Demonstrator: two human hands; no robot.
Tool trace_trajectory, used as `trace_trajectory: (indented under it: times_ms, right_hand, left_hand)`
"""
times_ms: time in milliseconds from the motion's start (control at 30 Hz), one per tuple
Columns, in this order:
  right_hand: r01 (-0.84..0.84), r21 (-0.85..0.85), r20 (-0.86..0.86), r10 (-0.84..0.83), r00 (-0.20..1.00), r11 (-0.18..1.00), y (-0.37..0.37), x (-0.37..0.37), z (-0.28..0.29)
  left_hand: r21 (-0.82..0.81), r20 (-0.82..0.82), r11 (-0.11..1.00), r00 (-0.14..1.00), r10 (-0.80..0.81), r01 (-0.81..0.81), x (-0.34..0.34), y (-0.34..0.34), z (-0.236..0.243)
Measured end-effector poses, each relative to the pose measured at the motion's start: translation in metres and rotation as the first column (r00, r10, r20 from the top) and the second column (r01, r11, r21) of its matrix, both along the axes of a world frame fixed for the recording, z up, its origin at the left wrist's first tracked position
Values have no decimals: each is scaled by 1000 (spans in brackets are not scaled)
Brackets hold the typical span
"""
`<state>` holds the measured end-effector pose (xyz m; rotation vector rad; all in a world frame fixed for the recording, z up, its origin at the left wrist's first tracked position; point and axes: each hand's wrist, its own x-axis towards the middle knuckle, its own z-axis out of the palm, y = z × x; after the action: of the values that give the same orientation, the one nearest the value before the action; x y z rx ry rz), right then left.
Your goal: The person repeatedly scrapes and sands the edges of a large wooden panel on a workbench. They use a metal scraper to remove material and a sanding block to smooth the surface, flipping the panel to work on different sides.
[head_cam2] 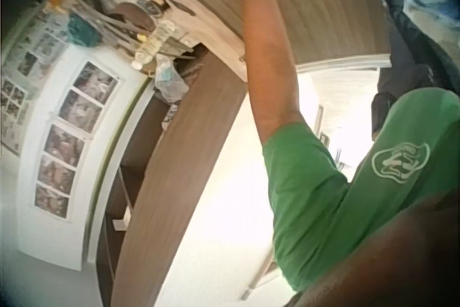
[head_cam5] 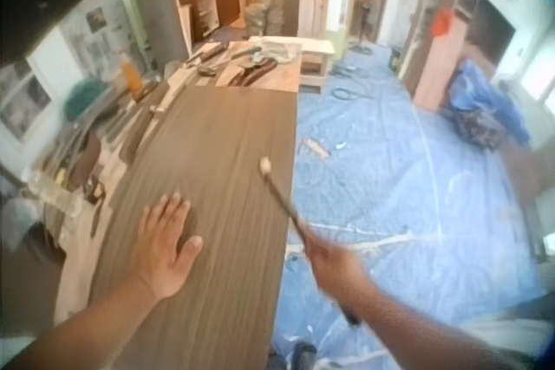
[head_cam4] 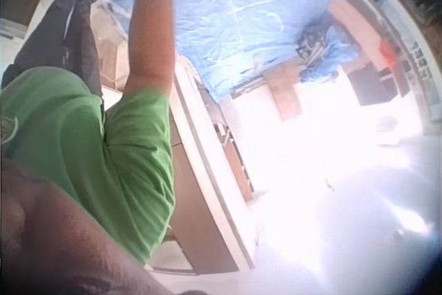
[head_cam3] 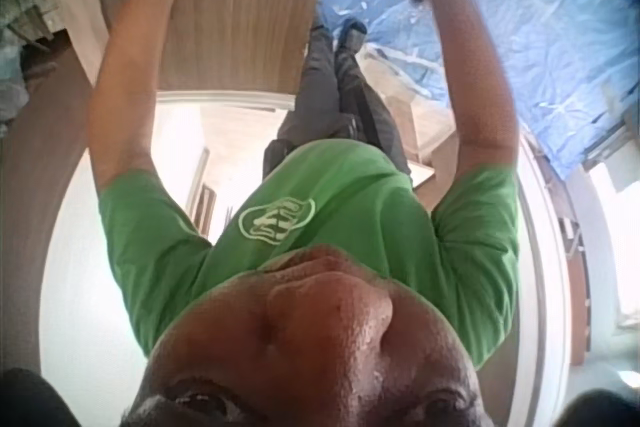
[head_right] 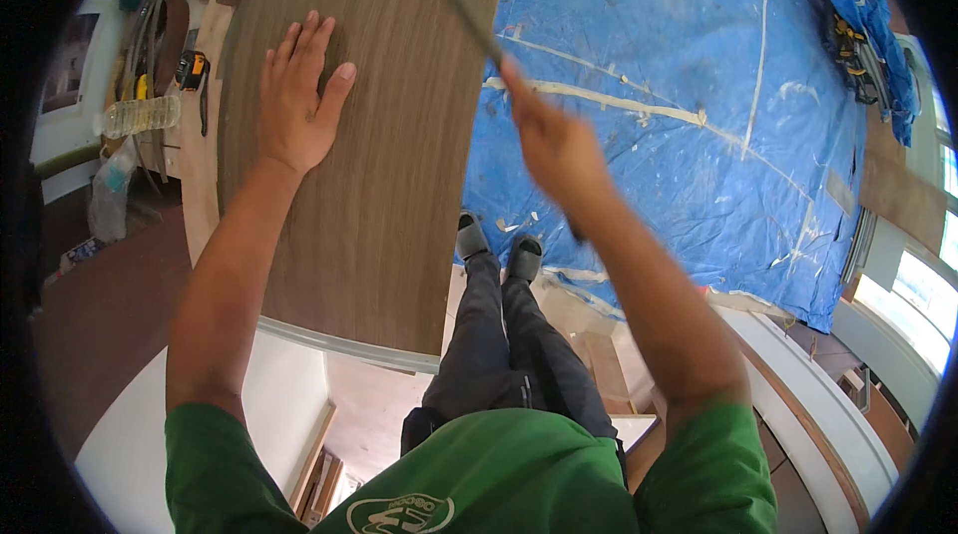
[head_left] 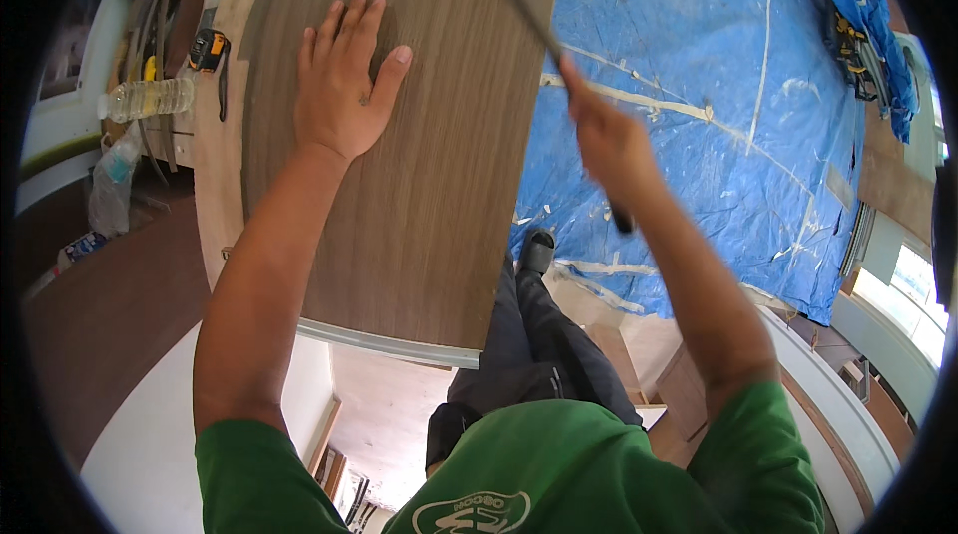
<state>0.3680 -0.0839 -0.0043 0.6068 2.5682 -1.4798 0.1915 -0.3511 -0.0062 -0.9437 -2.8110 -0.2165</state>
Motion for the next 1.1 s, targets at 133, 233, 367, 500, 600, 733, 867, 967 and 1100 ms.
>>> trace_trajectory:
  times_ms: [133,233,367,500,600,733,867,967,1100]
  right_hand:
    - [-174,-140,-71,166,984,975,-37,94,11]
    - [53,-399,-6,-61,998,916,-35,100,13]
    - [427,-457,145,-409,901,780,-15,88,43]
    - [526,-440,290,-439,850,728,25,142,12]
    - [580,-426,372,-450,812,695,30,176,6]
    - [614,-394,411,-466,783,683,25,211,5]
    - [618,-417,426,-458,780,666,24,234,1]
    - [630,-424,415,-478,774,651,26,244,-1]
    - [620,-433,394,-482,783,654,28,253,-4]
  left_hand:
    - [-12,20,1000,1000,12,-12,-6,5,0]
    - [-24,22,1000,1000,-3,4,-7,5,1]
    - [-166,0,986,1000,-30,30,-4,8,3]
    - [-231,-1,971,998,-63,61,-11,32,4]
    - [-150,8,976,987,-158,158,-14,80,-3]
    - [-246,3,896,924,-381,370,56,134,-7]
    - [68,571,618,477,-668,784,142,110,14]
    - [97,532,625,490,-691,775,151,101,30]
    - [148,213,937,916,-342,315,67,108,15]
